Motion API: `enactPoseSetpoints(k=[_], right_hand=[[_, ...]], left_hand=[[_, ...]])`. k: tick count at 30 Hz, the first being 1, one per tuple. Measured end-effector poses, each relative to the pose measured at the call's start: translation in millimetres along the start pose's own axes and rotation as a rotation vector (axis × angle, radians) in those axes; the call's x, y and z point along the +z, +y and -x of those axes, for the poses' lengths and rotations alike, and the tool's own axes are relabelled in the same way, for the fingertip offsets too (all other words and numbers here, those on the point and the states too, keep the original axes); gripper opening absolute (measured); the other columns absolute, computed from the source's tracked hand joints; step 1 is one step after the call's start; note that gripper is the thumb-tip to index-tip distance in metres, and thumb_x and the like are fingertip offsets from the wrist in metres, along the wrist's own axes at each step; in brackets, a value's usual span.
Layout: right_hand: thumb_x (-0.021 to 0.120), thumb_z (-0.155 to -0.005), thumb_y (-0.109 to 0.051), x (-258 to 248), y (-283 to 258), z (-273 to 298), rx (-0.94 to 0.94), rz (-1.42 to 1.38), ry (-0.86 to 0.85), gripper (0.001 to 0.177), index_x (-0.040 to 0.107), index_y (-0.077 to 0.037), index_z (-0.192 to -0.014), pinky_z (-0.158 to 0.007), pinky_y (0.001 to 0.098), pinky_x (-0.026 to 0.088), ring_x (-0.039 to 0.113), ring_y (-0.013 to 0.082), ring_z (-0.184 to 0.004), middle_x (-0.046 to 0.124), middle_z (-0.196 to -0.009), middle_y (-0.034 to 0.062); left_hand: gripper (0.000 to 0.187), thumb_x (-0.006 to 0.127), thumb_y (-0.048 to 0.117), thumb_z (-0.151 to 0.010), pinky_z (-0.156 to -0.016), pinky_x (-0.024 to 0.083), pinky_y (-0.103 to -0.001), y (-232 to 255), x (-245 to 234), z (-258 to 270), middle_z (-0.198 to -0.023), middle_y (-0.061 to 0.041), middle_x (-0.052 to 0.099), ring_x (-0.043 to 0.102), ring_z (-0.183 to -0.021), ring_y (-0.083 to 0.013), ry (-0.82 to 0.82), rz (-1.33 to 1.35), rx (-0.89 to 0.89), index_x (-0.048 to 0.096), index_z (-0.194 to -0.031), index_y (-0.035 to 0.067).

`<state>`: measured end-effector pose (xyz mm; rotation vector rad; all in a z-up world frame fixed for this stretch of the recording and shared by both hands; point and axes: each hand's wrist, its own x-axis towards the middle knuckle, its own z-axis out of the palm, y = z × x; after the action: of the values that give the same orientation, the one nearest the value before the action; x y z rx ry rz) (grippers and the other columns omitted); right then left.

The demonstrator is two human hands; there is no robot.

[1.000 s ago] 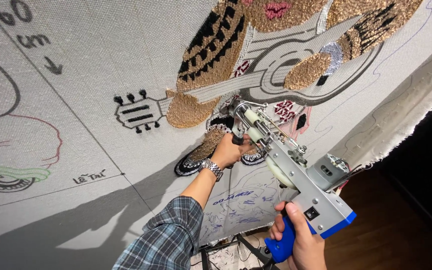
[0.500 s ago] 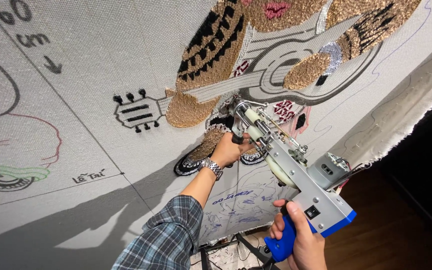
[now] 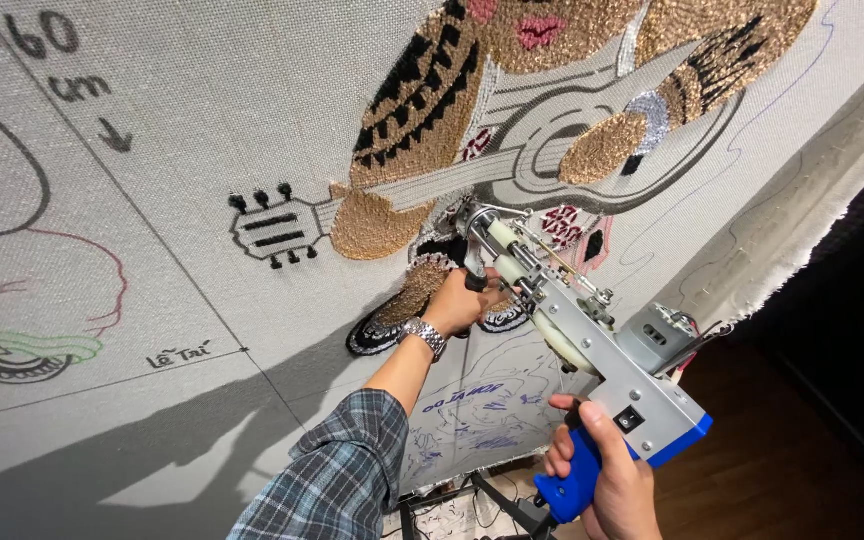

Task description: The person uses a tufting gun to punch yarn into a canvas, following a drawn design. They periodically stop to pull out loose threads by hand and re-thread the gun before resuming the tufting process.

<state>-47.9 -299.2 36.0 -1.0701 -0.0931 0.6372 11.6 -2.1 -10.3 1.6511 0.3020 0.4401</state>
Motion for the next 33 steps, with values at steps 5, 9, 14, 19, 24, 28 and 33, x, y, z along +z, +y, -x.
enactPoseSetpoints(k=[5, 9, 14, 19, 24, 28, 33], right_hand=[[0.056, -0.092, -0.034, -44, -8, -13, -0.016, 0.007, -0.069, 0.055, 0.060, 0.010, -0.123, -0.052, 0.0358, 0.043, 0.047, 0.0176, -0.053, 0.048, -0.064, 0.0081], [0.058, -0.091, -0.035, -81, -9, -17, -0.035, -0.022, -0.107, 0.062, 0.058, 0.017, -0.124, -0.052, 0.0348, 0.041, 0.045, 0.0172, -0.052, 0.047, -0.063, 0.0091], [0.061, -0.089, -0.035, -104, -11, -12, -0.038, -0.072, -0.129, 0.066, 0.054, 0.020, -0.124, -0.052, 0.0345, 0.042, 0.045, 0.0172, -0.051, 0.046, -0.062, 0.0092], [0.061, -0.088, -0.036, -109, -13, -9, -0.050, -0.029, -0.109, 0.068, 0.054, 0.021, -0.124, -0.050, 0.0336, 0.040, 0.044, 0.0167, -0.050, 0.046, -0.062, 0.0096], [0.063, -0.088, -0.035, -117, -7, -12, -0.032, -0.052, -0.124, 0.068, 0.055, 0.021, -0.124, -0.049, 0.0330, 0.040, 0.044, 0.0168, -0.051, 0.046, -0.061, 0.0101], [0.063, -0.086, -0.034, -113, -9, -8, -0.011, -0.019, -0.057, 0.067, 0.058, 0.021, -0.124, -0.049, 0.0337, 0.039, 0.044, 0.0170, -0.053, 0.046, -0.061, 0.0102], [0.062, -0.087, -0.035, -119, -7, -9, -0.017, -0.031, -0.103, 0.068, 0.057, 0.021, -0.125, -0.049, 0.0335, 0.039, 0.044, 0.0172, -0.052, 0.046, -0.061, 0.0102]], left_hand=[[0.026, 0.084, 0.013, -0.086, -0.053, 0.055, -0.030, -33, 19, -19, -0.076, -0.005, 0.068, 0.064, -0.055, -0.0122, -0.064, 0.062, -0.007, 0.063, -0.093, 0.000], [0.009, 0.070, 0.005, -0.090, -0.056, 0.057, -0.032, -60, 40, -28, -0.086, -0.002, 0.068, 0.064, -0.062, -0.0120, -0.144, 0.251, 0.044, 0.064, -0.095, 0.002], [0.023, 0.071, -0.004, -0.081, -0.054, 0.053, -0.031, -45, 58, -11, -0.090, -0.001, 0.068, 0.063, -0.064, -0.0114, -0.121, 0.319, -0.004, 0.060, -0.098, 0.007], [0.015, 0.071, -0.002, -0.090, -0.058, 0.054, -0.030, -53, 61, -11, -0.091, -0.010, 0.068, 0.063, -0.066, -0.0139, -0.191, 0.182, 0.066, 0.065, -0.102, -0.001], [0.022, 0.073, 0.004, -0.088, -0.048, 0.044, -0.028, -52, 66, -5, -0.082, -0.008, 0.070, 0.057, -0.057, -0.0098, -0.099, 0.178, -0.035, 0.060, -0.106, 0.004], [0.013, 0.067, 0.014, -0.096, -0.039, 0.035, -0.029, -69, 68, -10, -0.072, -0.006, 0.073, 0.047, -0.045, -0.0089, -0.097, 0.182, -0.140, 0.061, -0.102, 0.005], [0.011, 0.065, 0.014, -0.097, -0.039, 0.035, -0.030, -51, 66, -7, -0.069, -0.008, 0.070, 0.047, -0.044, -0.0095, -0.115, 0.178, -0.202, 0.057, -0.099, 0.008]])
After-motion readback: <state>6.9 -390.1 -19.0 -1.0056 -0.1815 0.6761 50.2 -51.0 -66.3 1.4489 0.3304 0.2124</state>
